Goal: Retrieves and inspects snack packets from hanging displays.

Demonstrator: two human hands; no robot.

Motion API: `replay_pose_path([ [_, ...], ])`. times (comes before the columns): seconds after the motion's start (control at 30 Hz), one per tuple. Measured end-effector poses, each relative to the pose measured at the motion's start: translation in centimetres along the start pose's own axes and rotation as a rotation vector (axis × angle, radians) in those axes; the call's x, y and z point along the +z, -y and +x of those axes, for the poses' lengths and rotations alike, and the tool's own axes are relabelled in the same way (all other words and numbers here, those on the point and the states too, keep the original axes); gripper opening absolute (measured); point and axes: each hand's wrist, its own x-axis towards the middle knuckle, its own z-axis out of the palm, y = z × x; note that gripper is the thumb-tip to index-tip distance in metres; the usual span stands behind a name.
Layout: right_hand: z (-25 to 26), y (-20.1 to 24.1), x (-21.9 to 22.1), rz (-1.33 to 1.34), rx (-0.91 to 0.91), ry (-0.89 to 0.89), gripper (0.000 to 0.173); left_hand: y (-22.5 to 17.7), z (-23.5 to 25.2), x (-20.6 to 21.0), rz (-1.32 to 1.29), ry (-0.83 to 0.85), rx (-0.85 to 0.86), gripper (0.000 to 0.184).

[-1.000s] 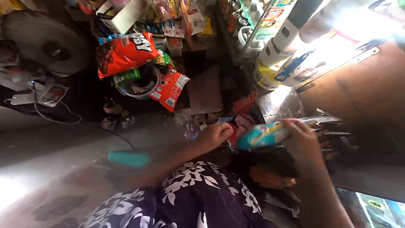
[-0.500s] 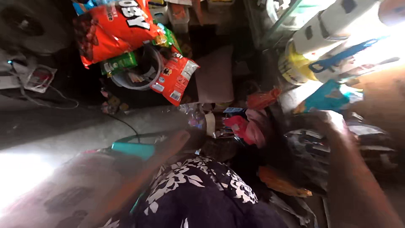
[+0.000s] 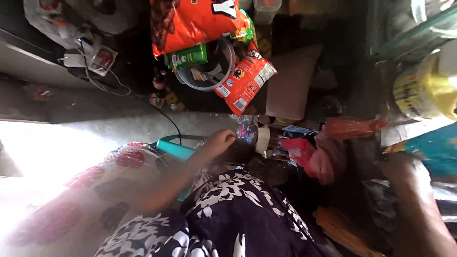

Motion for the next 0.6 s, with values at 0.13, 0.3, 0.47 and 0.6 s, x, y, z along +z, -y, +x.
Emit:
replay_pose_path([
  [0.13, -0.3, 1.1, 0.6, -0.045, 0.068, -0.068, 0.034, -1.5, 0.8, -1.2, 0.063, -0.085, 0.123, 0.028],
  [0.3, -0.2, 1.8, 0.9, -0.098, 0.079, -0.076, 0.034, -2.7, 2.4, -3.1, 0.117, -0.256, 0.29, 0.025],
  [0.47, -0.2, 1.7, 1.3, -0.108, 0.054, -0.091, 0.035, -2.5, 3.9, -4.8, 0.149, -0.425, 0.366, 0.02],
  [0.6, 0.0, 1.3, 1.3, -0.077, 0.047, -0.08, 0.035, -2.4, 4.7, -4.9, 0.234, -0.468, 0.396, 0.019],
])
